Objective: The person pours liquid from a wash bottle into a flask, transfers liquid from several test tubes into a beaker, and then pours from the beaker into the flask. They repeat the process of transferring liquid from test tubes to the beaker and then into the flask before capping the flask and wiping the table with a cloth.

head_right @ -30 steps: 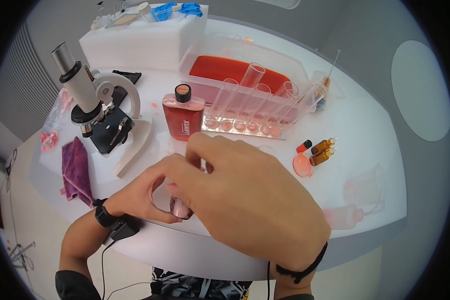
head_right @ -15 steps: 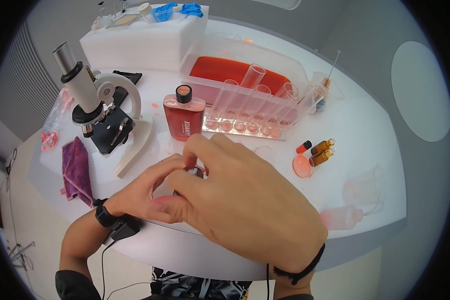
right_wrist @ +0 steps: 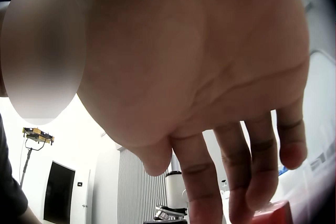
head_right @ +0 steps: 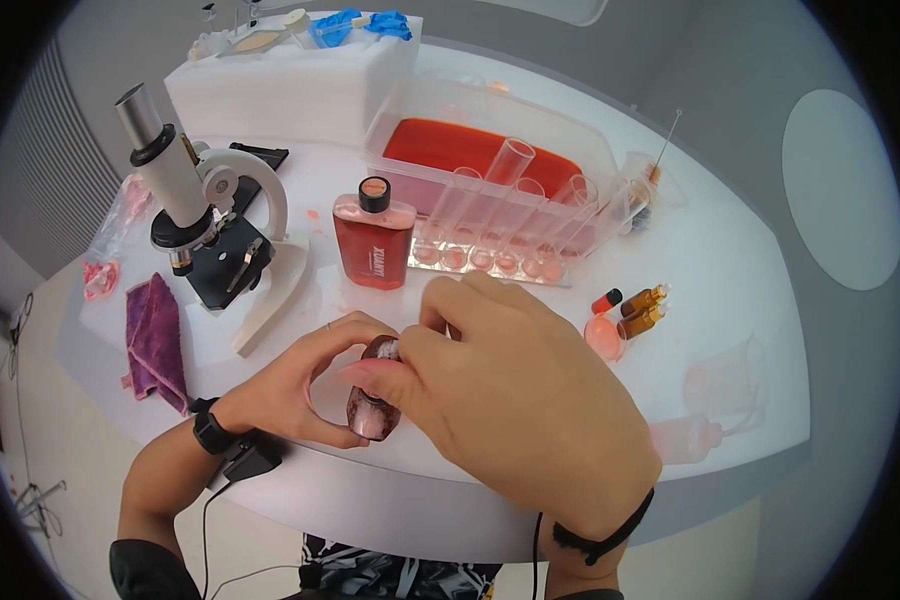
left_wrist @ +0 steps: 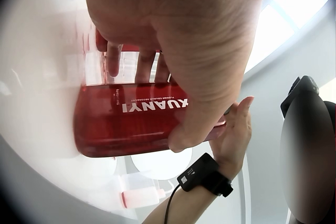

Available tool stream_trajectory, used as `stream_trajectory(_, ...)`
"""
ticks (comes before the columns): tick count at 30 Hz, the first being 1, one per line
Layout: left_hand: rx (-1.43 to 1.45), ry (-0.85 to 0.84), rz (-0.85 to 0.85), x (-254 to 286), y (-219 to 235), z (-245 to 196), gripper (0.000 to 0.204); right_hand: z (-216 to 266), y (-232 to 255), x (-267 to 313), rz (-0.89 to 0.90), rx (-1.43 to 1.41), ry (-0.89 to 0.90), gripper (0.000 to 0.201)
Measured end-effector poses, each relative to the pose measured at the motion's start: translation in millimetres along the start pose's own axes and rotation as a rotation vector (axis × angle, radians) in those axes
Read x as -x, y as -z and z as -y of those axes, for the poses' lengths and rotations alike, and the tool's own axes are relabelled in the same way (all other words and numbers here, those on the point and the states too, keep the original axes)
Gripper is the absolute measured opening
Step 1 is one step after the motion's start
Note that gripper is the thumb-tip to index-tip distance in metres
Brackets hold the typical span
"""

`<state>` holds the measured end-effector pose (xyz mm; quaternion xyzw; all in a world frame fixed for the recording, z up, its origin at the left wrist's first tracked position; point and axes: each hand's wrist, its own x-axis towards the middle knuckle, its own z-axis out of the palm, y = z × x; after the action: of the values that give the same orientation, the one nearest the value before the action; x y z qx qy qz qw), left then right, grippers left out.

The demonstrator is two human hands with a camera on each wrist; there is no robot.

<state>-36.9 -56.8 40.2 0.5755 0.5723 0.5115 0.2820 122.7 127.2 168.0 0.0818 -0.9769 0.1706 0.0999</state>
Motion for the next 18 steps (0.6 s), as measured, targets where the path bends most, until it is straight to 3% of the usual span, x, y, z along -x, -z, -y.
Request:
stream_trajectory(2, 0.007, -0.010, -0.011, -0.3, -0.5, 1.0, 0.080, 1.5, 3.2, -1.7, 0.043, 0.035, -0.007, 0.028)
stream_trajectory(5, 0.016, -0.008, -0.019, 0.7, -1.9, 2.2, 0.080, 10.0, 3.0, -5.7, -0.015, -0.133, -0.034, 0.029)
stream_trajectory(7, 0.008, -0.014, -0.021, 1.2, -1.6, 1.6, 0.080, 6.8, -2.8, -4.6, 0.064, -0.110, 0.061, 0.033)
stream_trajectory(10, 0.020, -0.051, -0.021, 0.4, -1.8, 2.1, 0.080, 2.4, -11.6, -6.1, -0.001, -0.012, 0.128, 0.033)
stream_trajectory(18, 0.007, -0.049, -0.019, 3.0, -2.6, 2.3, 0.083, 20.9, -12.7, -7.1, -0.007, 0.109, 0.065, 0.029)
